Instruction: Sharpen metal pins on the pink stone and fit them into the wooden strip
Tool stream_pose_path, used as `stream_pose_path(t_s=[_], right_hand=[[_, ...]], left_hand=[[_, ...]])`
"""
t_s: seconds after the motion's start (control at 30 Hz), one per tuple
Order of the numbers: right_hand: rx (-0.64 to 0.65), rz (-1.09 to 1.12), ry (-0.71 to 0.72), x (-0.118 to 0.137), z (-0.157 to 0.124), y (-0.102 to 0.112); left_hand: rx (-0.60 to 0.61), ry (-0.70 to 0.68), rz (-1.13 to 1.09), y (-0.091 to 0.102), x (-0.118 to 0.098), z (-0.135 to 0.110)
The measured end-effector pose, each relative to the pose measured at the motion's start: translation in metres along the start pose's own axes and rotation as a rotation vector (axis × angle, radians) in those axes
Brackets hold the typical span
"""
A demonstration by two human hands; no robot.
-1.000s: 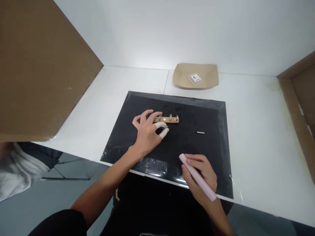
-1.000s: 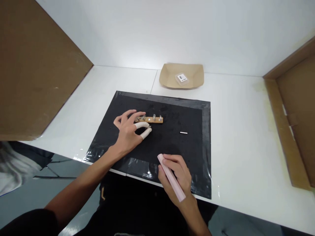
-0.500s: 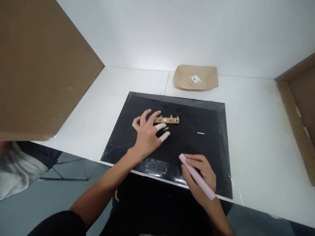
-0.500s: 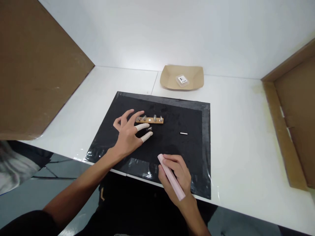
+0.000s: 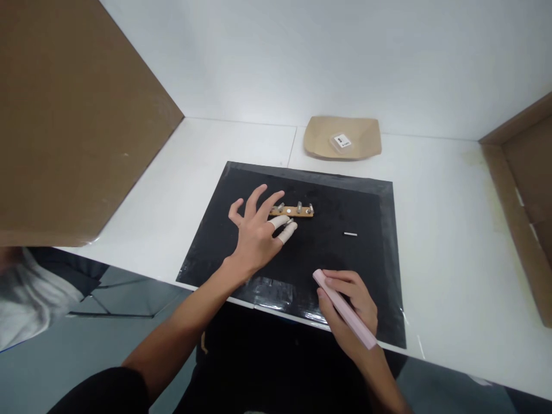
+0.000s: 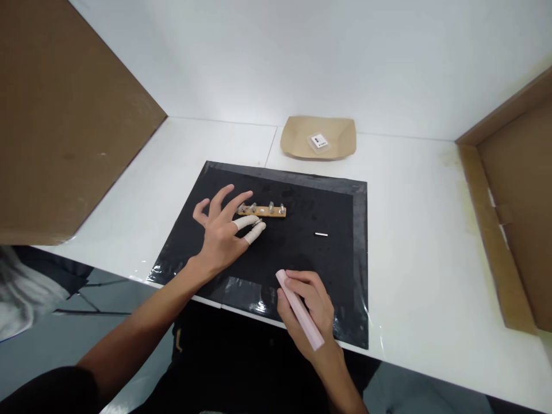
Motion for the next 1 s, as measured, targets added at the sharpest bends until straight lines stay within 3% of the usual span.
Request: stream_pose_path(t_s=[0.27, 1.0], right_hand=[[-0.025, 0.003, 0.003, 0.001, 0.000, 0.002], [-0.014, 0.001, -0.011, 0.000, 0.002, 0.002]], left_hand=[[0.130, 0.023, -0.046, -0.011, 0.019, 0.017], [0.218, 0.074, -0.045, -0.026, 0.023, 0.026]])
Point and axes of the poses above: each hand's wrist, its own z-axis towards the middle knuckle, its own y-axis out of the back of the hand, x = y × z, the point moved 1 cm from there along z, towards the middle knuckle, and after that the axes turned 6 degrees about -z, right-handed, at the moved point
